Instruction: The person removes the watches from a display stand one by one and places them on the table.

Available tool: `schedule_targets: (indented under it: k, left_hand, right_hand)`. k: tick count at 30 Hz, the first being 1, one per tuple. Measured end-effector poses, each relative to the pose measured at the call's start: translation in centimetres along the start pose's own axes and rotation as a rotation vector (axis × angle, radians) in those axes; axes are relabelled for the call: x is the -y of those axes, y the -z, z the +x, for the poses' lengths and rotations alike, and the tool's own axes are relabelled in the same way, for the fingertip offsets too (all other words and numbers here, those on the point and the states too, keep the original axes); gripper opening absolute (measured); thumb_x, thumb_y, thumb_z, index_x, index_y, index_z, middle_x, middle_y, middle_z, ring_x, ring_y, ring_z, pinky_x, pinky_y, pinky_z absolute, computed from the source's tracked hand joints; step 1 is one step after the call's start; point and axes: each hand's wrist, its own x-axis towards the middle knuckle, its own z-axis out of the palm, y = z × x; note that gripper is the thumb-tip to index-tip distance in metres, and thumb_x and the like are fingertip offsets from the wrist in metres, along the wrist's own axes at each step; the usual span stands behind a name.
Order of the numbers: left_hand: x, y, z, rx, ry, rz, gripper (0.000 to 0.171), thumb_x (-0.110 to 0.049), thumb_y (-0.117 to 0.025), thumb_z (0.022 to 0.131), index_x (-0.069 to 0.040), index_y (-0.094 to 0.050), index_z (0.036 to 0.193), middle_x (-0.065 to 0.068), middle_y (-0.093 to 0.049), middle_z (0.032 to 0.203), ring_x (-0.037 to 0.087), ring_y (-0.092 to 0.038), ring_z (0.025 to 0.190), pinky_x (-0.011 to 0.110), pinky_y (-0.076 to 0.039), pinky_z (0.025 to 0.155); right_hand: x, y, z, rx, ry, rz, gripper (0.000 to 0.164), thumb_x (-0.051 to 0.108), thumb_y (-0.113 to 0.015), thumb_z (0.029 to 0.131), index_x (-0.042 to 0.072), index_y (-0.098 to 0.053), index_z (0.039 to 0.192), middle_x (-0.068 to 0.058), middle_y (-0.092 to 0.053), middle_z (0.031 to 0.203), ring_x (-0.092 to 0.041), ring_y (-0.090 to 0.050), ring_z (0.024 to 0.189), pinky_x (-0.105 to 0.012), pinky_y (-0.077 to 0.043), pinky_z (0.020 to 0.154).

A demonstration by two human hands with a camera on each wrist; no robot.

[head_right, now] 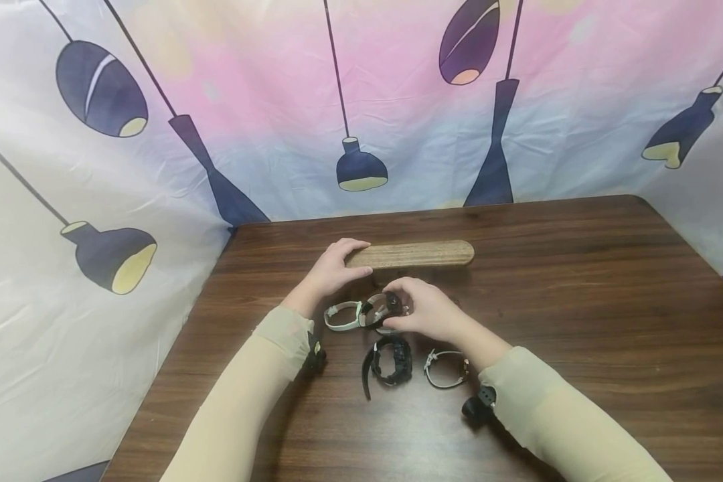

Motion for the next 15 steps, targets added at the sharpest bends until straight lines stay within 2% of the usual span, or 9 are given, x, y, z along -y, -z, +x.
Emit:
schedule_targets:
  k: [15]
  left_hand:
    - [0.1, 0.0, -0.1, 0.000, -0.008, -0.004, 0.055, -0.039, -0.067, 0.086, -0.021, -0.051, 0.135, -0.001, -0.046, 0.136, 0.020, -0.038, 0.125, 0.041, -0.034, 0.101]
  right_hand:
    - [1.5, -2.5, 0.4, 0.123, -0.038, -0.028, 0.053, 0.038, -0.077, 0.076, 0.014, -0.058, 0.120, 0.005, -0.056, 0.097, -0.012, -0.051, 0.086, -0.031, -0.044, 0.072]
